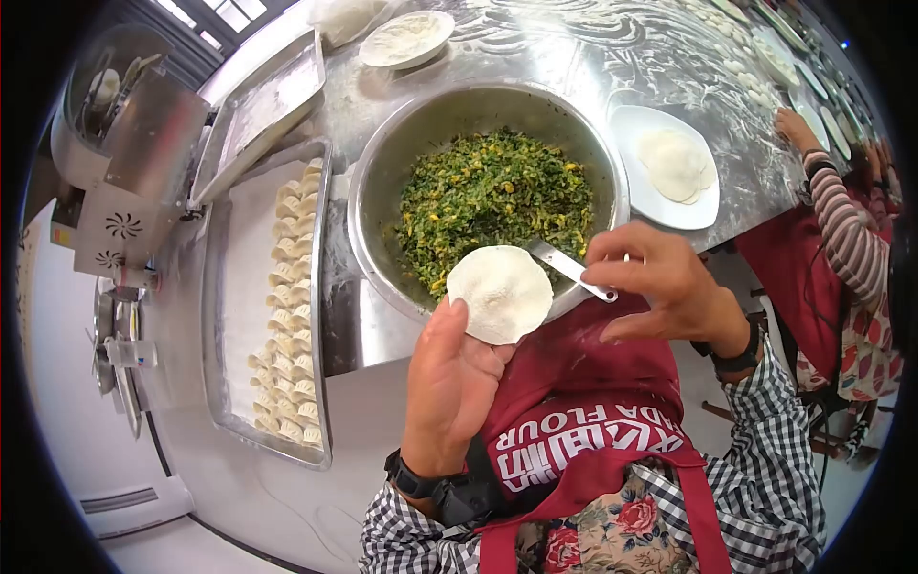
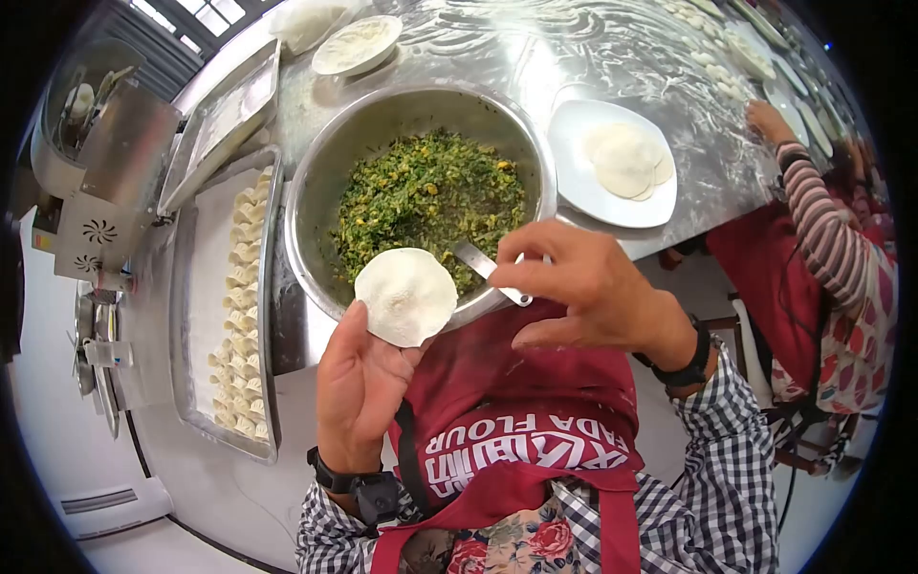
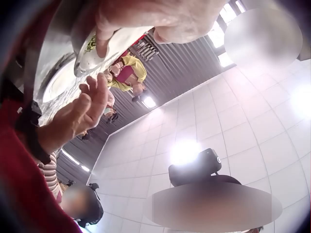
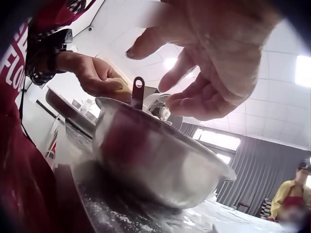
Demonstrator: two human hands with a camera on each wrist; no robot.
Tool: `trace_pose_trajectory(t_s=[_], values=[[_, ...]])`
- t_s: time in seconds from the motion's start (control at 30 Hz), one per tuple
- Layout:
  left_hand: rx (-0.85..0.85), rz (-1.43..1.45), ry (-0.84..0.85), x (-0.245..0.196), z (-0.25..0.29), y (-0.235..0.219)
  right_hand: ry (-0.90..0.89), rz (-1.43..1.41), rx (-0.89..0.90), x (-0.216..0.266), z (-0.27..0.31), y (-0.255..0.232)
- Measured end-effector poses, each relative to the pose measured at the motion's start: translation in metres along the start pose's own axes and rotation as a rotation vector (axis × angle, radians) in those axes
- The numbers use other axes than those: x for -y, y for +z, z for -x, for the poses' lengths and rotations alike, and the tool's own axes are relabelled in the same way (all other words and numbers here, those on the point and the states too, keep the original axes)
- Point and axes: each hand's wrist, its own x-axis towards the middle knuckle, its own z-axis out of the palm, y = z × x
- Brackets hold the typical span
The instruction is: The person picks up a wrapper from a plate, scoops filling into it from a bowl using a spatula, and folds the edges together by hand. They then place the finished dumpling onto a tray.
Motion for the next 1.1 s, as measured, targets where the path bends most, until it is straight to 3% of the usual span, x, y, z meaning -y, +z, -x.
trace_pose_trajectory(t_s=[0.17, 0.27, 0.43, 0.6, 0.73, 0.8, 0.93, 1.03, 1.1], values=[[-0.142, -0.099, 0.086, 0.001, 0.004, -0.001, -0.042, 0.040, -0.041, -0.004, -0.003, 0.016], [-0.185, -0.124, 0.157, -0.002, 0.011, -0.009, 0.019, -0.158, -0.180, -0.005, -0.018, 0.015], [-0.263, -0.116, 0.196, -0.005, 0.021, -0.015, 0.059, -0.148, -0.175, -0.022, -0.045, 0.017], [-0.321, -0.112, 0.199, -0.002, 0.029, -0.028, 0.033, -0.102, 0.009, -0.025, -0.052, 0.019], [-0.323, -0.117, 0.217, 0.000, 0.033, -0.033, 0.016, -0.045, -0.077, -0.025, -0.052, 0.017], [-0.330, -0.106, 0.232, 0.000, 0.033, -0.037, 0.149, -0.288, -0.137, -0.021, -0.051, 0.014], [-0.327, -0.105, 0.229, -0.002, 0.032, -0.037, 0.145, -0.296, -0.161, -0.028, -0.050, 0.029], [-0.334, -0.112, 0.232, -0.002, 0.033, -0.037, 0.188, -0.355, -0.059, -0.028, -0.047, 0.027], [-0.349, -0.121, 0.244, -0.003, 0.033, -0.038, 0.376, -0.562, 0.069, -0.026, -0.046, 0.022]])
